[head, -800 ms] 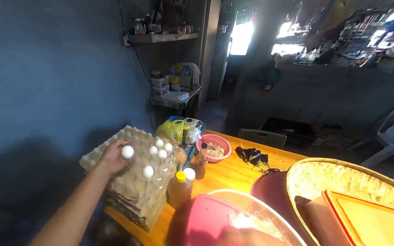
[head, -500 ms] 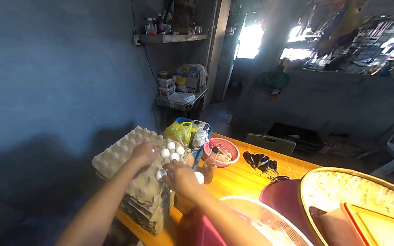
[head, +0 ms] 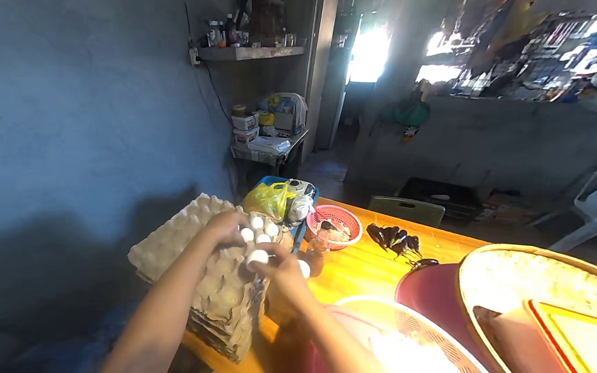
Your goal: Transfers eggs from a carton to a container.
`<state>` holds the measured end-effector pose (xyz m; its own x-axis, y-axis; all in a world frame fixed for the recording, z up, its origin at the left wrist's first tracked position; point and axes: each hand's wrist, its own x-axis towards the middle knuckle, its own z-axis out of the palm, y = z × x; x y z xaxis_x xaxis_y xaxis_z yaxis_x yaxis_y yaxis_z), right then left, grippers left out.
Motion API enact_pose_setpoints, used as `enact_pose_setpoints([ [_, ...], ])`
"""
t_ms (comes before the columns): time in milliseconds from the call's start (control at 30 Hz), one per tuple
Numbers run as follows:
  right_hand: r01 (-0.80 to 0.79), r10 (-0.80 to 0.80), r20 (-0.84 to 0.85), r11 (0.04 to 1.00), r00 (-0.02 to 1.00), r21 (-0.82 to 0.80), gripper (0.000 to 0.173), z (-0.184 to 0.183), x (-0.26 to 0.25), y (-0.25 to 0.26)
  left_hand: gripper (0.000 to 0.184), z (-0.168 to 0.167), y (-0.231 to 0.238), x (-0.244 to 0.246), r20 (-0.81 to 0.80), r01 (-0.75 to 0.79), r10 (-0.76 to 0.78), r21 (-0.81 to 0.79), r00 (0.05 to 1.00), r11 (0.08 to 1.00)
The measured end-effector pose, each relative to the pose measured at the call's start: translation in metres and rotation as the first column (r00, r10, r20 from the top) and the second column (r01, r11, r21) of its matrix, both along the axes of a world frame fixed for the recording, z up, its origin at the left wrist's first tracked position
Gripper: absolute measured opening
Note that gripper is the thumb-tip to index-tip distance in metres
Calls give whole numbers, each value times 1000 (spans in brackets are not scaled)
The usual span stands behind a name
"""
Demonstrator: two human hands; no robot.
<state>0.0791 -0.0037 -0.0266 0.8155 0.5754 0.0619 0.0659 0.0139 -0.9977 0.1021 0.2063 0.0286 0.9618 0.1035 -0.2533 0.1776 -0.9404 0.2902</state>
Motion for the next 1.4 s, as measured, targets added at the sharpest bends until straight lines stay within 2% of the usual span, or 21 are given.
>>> enact_pose_setpoints([
  [67,83,68,-389,930,919,357,41,-4,13,-17,41,-12,14,-3,52,-39,48,-166,997,985],
  [100,123,135,-481,876,866,467,46,-7,18,-26,43,-16,17,-6,75,-68,88,-232,993,970],
  [200,184,281,-539,734,794,653,64,-20,25,-40,44,-17,20,-15,181,-145,258,-478,949,867],
  [233,214,320,-560,693,764,688,65,-24,25,-42,40,-18,18,-18,194,-166,338,-588,921,792],
  [300,271,389,-603,635,696,723,62,-30,23,-43,31,-25,17,-22,160,-177,495,-805,854,566],
  [367,283,450,-606,598,656,750,59,-34,20,-43,19,-29,13,-25,118,-104,571,-934,813,341],
  [467,263,496,-591,581,637,771,53,-33,14,-44,16,-31,7,-27,48,-7,625,-996,780,85],
  [533,258,453,-614,627,647,735,40,-30,12,-43,18,-27,2,-29,-6,30,656,-999,755,-43],
  [567,252,434,-625,652,649,715,39,-29,13,-42,20,-24,1,-30,-31,48,675,-994,738,-98],
  [633,223,429,-620,675,657,703,48,-29,15,-41,23,-20,0,-29,-57,79,701,-984,711,-160],
  [733,105,553,-494,588,672,802,54,-33,16,-42,23,-17,0,-28,-65,121,718,-972,693,-204],
  [800,-25,644,-363,510,673,860,54,-38,17,-44,24,-15,1,-27,-42,115,710,-978,703,-172],
  [900,-100,699,-274,444,660,890,55,-39,18,-46,28,-13,1,-26,41,76,683,-997,730,-20],
  [1000,-115,631,-306,535,713,837,56,-37,21,-48,23,-8,-1,-22,140,9,628,-978,766,207],
  [1067,-101,520,-371,672,770,733,48,-33,27,-49,17,-5,3,-15,262,-50,529,-862,807,504],
  [1133,-6,231,-433,888,871,460,34,-18,33,-43,16,0,10,-8,357,-88,343,-570,869,817],
  [1167,43,75,-385,956,920,290,26,-11,38,-37,16,3,12,-2,362,-74,234,-404,902,912],
  [1233,75,-76,-146,997,986,-13,19,-2,56,-26,17,5,10,10,316,-50,91,-135,944,990],
  [1267,70,-70,9,984,998,-164,21,1,65,-21,17,5,7,16,285,-45,54,-39,957,998],
  [1333,86,39,255,884,966,-459,32,7,76,-10,20,5,2,26,206,-28,12,74,979,997],
  [1400,101,187,329,716,926,-690,45,17,74,3,27,6,-2,35,119,11,-28,140,992,990],
])
